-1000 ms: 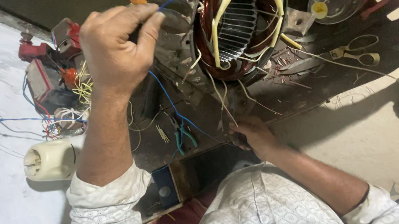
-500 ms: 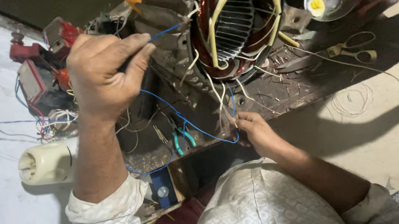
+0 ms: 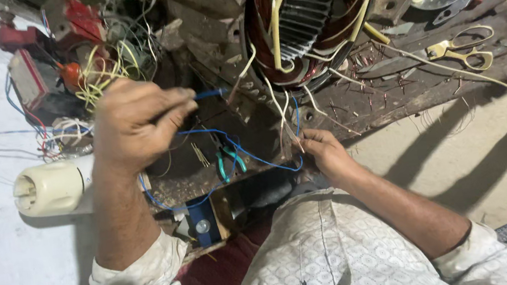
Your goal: The person repairs an electrical motor by stripping wire insulation, twisting copper strands, and connecting wires to the motor's internal components. They use pliers and scissors to cut and strip wires, and a small container to apply a substance to the connections.
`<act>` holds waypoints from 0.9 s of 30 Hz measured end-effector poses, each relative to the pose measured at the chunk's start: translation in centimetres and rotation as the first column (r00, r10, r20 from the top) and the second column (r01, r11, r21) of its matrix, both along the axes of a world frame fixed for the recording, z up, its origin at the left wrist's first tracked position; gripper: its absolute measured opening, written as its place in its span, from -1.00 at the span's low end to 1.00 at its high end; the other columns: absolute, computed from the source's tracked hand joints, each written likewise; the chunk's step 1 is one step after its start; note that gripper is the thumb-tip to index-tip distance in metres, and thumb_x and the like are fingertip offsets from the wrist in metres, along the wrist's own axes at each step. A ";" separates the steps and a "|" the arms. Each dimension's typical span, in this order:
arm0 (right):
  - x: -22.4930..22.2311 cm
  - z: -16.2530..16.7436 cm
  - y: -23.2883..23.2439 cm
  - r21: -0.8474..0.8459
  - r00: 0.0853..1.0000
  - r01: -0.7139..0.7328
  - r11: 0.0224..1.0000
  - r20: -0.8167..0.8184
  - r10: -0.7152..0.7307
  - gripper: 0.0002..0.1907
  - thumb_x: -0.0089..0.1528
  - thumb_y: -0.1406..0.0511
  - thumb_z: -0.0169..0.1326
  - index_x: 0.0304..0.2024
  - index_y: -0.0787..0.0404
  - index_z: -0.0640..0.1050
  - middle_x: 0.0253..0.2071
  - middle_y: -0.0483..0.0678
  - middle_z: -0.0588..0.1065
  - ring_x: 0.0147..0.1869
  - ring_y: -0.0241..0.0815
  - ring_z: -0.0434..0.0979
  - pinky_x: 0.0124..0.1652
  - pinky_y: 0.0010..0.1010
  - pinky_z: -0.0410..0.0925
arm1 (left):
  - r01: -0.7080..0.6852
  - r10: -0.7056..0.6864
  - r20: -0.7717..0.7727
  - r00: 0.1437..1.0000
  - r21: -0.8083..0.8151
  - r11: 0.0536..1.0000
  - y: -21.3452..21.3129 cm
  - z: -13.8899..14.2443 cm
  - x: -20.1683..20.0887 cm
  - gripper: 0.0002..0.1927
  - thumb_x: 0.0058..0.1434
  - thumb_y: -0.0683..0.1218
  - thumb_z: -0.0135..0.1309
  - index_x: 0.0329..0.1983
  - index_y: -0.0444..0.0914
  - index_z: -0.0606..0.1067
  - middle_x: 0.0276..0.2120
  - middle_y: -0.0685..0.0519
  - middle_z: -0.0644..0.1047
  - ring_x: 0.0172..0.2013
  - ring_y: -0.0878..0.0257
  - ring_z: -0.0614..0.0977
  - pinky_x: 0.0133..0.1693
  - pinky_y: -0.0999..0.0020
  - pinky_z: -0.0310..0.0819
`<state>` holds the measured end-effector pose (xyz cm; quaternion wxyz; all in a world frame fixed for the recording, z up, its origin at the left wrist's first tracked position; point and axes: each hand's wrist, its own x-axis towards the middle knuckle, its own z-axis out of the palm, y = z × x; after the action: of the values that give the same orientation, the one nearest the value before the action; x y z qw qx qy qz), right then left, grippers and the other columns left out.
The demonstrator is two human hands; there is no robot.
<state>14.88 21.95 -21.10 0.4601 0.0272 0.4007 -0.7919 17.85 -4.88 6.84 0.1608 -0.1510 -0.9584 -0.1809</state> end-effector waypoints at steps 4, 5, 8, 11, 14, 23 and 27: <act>0.0 0.5 0.0 0.036 0.999 -0.007 0.999 -0.038 0.009 -0.84 0.35 0.31 0.03 -0.20 0.30 0.54 -0.42 -0.10 0.51 -0.45 -0.30 0.49 -0.51 -0.44 0.39 | -0.040 0.039 -0.019 0.999 -0.032 0.999 -0.2 -0.3 1.3 -0.84 0.26 -0.09 0.41 -0.17 -0.21 0.69 -0.42 0.07 0.59 -0.43 0.20 0.56 -0.28 0.26 0.29; 0.0 0.6 0.1 0.053 0.999 -0.020 0.998 -0.040 0.022 -0.83 0.34 0.29 0.02 -0.22 0.29 0.55 -0.44 -0.09 0.50 -0.48 -0.29 0.49 -0.53 -0.42 0.40 | -0.046 0.045 -0.013 0.999 -0.045 0.998 -0.2 -0.5 1.6 -0.83 0.23 -0.09 0.42 -0.18 -0.21 0.69 -0.45 0.07 0.58 -0.44 0.19 0.54 -0.27 0.25 0.30; 0.0 0.9 0.2 0.054 1.000 -0.023 0.998 -0.007 0.023 -0.82 0.35 0.28 0.03 -0.23 0.28 0.55 -0.44 -0.12 0.48 -0.49 -0.31 0.48 -0.54 -0.45 0.37 | -0.068 0.067 -0.019 0.998 -0.036 0.997 0.3 -1.5 2.5 -0.84 0.24 -0.10 0.40 -0.16 -0.22 0.69 -0.44 0.07 0.58 -0.44 0.20 0.52 -0.26 0.26 0.32; 0.2 1.0 0.3 0.005 1.000 0.015 1.000 -0.021 -0.014 -0.84 0.37 0.31 0.04 -0.20 0.30 0.56 -0.38 -0.13 0.51 -0.38 -0.35 0.51 -0.41 -0.50 0.40 | -0.068 0.068 -0.119 0.991 0.002 0.998 1.5 -3.1 2.8 -0.87 0.31 -0.13 0.38 -0.13 -0.23 0.66 -0.39 0.09 0.59 -0.40 0.23 0.54 -0.24 0.26 0.31; 0.3 0.9 0.4 0.017 1.000 -0.001 1.000 -0.028 0.002 -0.83 0.38 0.28 0.04 -0.22 0.27 0.55 -0.41 -0.13 0.50 -0.44 -0.35 0.48 -0.45 -0.51 0.37 | -0.010 -0.006 -0.137 0.991 -0.113 0.994 4.0 -5.2 3.1 -0.87 0.24 -0.12 0.39 -0.19 -0.21 0.68 -0.55 0.14 0.47 -0.46 0.20 0.48 -0.28 0.21 0.27; -0.1 1.0 0.7 0.063 0.993 -0.052 0.997 -0.104 0.058 -0.81 0.39 0.28 0.04 -0.28 0.25 0.50 -0.49 -0.08 0.48 -0.55 -0.34 0.43 -0.58 -0.55 0.23 | 0.081 -0.086 -0.013 0.996 -0.227 0.970 6.3 -5.1 3.9 -0.90 0.22 -0.10 0.34 -0.23 -0.18 0.67 -0.54 0.14 0.41 -0.46 0.20 0.46 -0.29 0.23 0.28; -0.2 1.5 0.7 -0.004 0.998 -0.011 1.000 -0.058 0.011 -0.81 0.40 0.28 0.02 -0.26 0.27 0.50 -0.48 -0.12 0.46 -0.51 -0.35 0.46 -0.54 -0.49 0.34 | 0.050 -0.060 -0.035 0.998 -0.240 0.969 6.8 -4.9 4.1 -0.89 0.26 -0.12 0.36 -0.33 -0.18 0.64 -0.57 0.13 0.39 -0.48 0.20 0.45 -0.30 0.22 0.28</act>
<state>14.66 22.65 -19.56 0.4525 0.0010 0.4123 -0.7907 21.90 1.94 1.98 0.1564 -0.1995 -0.9651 -0.0652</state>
